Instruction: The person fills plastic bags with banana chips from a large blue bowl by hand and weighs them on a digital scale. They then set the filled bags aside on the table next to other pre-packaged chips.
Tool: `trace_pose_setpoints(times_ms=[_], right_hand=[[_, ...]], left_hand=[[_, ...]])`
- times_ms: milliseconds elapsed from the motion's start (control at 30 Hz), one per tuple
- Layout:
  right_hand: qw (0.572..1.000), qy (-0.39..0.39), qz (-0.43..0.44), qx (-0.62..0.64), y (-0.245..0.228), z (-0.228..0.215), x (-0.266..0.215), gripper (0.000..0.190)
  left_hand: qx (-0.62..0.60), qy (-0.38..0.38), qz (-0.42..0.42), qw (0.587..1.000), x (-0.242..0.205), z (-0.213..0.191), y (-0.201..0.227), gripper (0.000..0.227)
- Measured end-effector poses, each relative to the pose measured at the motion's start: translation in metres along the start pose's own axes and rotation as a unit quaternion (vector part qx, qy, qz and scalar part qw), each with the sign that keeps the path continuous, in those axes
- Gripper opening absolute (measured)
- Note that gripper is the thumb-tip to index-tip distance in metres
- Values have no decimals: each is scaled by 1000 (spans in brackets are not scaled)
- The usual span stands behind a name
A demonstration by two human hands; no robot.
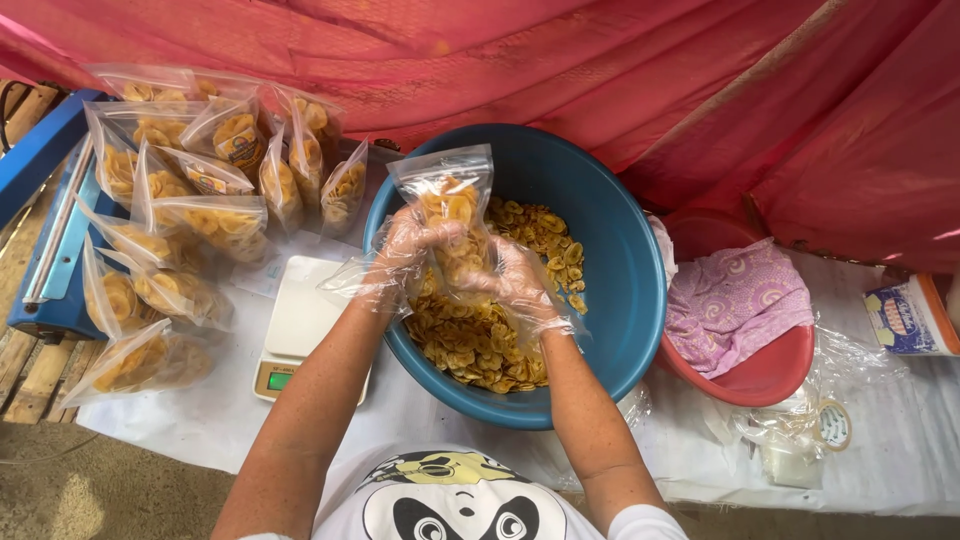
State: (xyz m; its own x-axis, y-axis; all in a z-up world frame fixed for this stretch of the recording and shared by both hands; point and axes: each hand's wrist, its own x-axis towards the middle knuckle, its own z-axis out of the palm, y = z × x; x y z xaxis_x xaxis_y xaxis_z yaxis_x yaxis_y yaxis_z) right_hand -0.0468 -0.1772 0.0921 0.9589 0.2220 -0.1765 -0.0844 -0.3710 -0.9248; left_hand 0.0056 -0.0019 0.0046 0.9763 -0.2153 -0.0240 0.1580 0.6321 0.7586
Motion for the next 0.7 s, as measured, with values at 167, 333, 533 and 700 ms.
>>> trace_pose_setpoints(times_ms=[167,333,533,700], right_hand=[[983,123,-132,18,75,-4,28,27],[937,184,-261,-142,81,-4,26,14],[973,177,-147,-23,102,-3,41,12],[946,74,-83,305,87,-5,36,8]], left_hand=[[67,-50,-28,996,3,-6,-10,72],[86,-71,-60,992,-8,10,3,69],[109,-45,-70,991,-14,16,12,66],[13,-76,-98,992,-4,-1,-1,62]])
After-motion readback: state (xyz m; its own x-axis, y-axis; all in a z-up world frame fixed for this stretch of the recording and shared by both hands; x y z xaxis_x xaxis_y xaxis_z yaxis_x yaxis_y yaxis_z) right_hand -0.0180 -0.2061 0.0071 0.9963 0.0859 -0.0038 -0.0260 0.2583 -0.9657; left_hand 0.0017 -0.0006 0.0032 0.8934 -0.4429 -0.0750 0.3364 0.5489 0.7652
